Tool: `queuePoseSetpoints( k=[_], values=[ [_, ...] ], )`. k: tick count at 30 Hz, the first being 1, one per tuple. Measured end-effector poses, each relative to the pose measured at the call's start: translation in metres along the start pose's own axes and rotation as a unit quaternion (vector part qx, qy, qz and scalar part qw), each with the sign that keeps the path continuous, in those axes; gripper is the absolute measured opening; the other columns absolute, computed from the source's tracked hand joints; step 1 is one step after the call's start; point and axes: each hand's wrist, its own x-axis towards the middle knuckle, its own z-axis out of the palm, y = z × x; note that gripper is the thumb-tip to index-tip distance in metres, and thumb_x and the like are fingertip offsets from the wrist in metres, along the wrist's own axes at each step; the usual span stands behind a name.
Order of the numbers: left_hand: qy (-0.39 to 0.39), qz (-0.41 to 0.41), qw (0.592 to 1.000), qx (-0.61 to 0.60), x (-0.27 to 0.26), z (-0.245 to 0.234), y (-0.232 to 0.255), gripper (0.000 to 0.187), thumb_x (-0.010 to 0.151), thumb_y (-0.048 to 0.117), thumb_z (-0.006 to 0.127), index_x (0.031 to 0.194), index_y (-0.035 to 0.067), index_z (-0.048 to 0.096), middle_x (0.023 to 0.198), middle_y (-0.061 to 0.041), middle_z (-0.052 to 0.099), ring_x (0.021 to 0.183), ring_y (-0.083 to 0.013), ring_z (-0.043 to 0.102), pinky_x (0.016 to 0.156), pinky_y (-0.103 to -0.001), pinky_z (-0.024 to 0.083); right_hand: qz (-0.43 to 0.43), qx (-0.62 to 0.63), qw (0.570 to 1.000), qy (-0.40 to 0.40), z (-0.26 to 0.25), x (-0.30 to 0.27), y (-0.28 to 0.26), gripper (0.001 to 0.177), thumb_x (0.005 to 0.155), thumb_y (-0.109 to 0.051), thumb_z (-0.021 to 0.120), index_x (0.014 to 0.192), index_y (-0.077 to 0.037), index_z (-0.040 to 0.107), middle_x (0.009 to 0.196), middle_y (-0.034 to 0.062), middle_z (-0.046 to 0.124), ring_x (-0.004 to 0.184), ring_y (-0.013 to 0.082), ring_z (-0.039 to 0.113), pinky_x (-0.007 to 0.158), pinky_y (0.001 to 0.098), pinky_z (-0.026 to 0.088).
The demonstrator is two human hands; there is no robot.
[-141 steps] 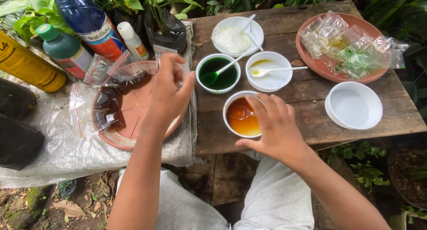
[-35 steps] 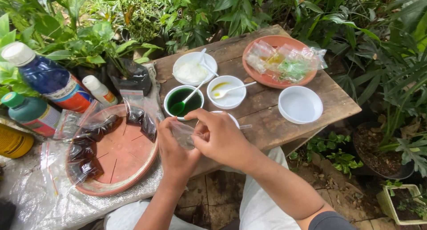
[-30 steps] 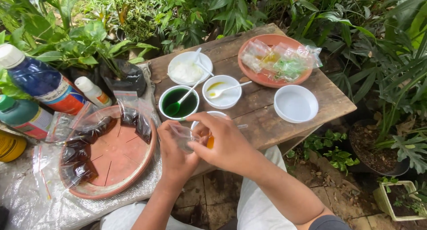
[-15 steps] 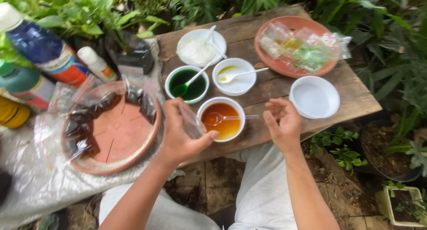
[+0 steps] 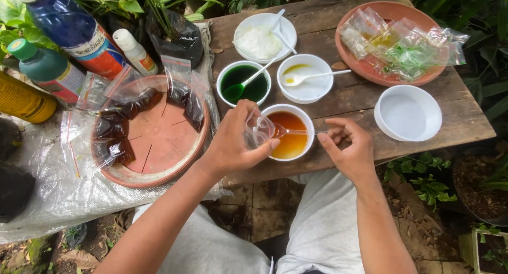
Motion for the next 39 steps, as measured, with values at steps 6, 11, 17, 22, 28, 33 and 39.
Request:
queuePoseSetpoints(
  k=[6,11,17,22,28,33,39],
  values=[
    [-0.010,-0.039,0.999,-0.011,-0.006,-0.001,-0.010,0.052,0.079,0.037,0.083,0.107,0.007,0.051,0.077,-0.011,0.054,0.070,-0.0313,0.065,0.061,-0.045,0.057,0.034,0.038,0.999,-0.014,0.005,0.009,-0.015,0.011,0.084,-0.020,0.087,0.092,-0.016,0.082,0.072,0.0022,0.076,0.059,0.0069,0.063,0.065,0.0196,0.049],
    [0.003,-0.054,0.998,-0.027,-0.007,-0.002,-0.026,0.052,0.079,0.039,0.082,0.109,0.010,0.051,0.078,-0.008,0.054,0.072,-0.0245,0.062,0.066,-0.041,0.057,0.038,0.155,0.987,-0.012,0.010,0.014,-0.017,0.013,0.088,-0.011,0.081,0.101,-0.008,0.080,0.073,0.0040,0.073,0.063,0.0024,0.054,0.066,0.0179,0.050],
    [0.013,-0.074,0.996,-0.042,-0.008,-0.004,-0.029,0.050,0.080,0.040,0.080,0.110,0.010,0.052,0.078,-0.008,0.054,0.074,-0.0229,0.061,0.067,-0.039,0.056,0.024,0.205,0.978,0.016,0.009,0.004,-0.004,0.013,0.095,-0.006,0.075,0.103,0.004,0.076,0.080,0.0148,0.075,0.073,0.0112,0.067,0.071,0.0266,0.058],
    [0.013,-0.085,0.995,-0.043,-0.007,-0.005,-0.028,0.050,0.080,0.040,0.080,0.109,0.012,0.051,0.078,-0.007,0.052,0.073,-0.0214,0.060,0.068,-0.038,0.055,0.004,0.219,0.975,0.048,0.009,-0.003,0.004,0.013,0.097,-0.001,0.070,0.102,0.011,0.072,0.077,0.0200,0.073,0.075,0.0193,0.072,0.074,0.0313,0.061],
    [0.000,-0.084,0.996,-0.043,-0.007,-0.001,-0.026,0.052,0.077,0.038,0.083,0.106,0.010,0.050,0.076,-0.006,0.051,0.072,-0.0238,0.060,0.065,-0.041,0.055,-0.014,0.184,0.980,0.078,0.005,-0.022,-0.002,0.013,0.097,0.001,0.070,0.100,0.013,0.070,0.076,0.0212,0.072,0.073,0.0206,0.072,0.073,0.0321,0.061],
    [-0.017,-0.097,0.995,-0.032,-0.006,0.000,-0.022,0.058,0.070,0.036,0.088,0.105,0.009,0.050,0.077,-0.008,0.054,0.072,-0.0275,0.062,0.065,-0.043,0.056,-0.064,0.131,0.983,0.113,0.004,-0.033,-0.011,0.011,0.097,0.003,0.070,0.098,0.014,0.072,0.075,0.0215,0.071,0.068,0.0243,0.071,0.064,0.0311,0.057],
    [-0.016,-0.081,0.997,-0.008,-0.003,-0.004,-0.025,0.060,0.071,0.037,0.090,0.103,0.009,0.048,0.077,-0.007,0.054,0.073,-0.0289,0.064,0.066,-0.042,0.057,-0.079,0.081,0.988,0.103,0.009,-0.026,-0.020,0.009,0.096,-0.001,0.074,0.099,0.007,0.076,0.075,0.0163,0.074,0.064,0.0197,0.069,0.056,0.0265,0.052]
  ],
)
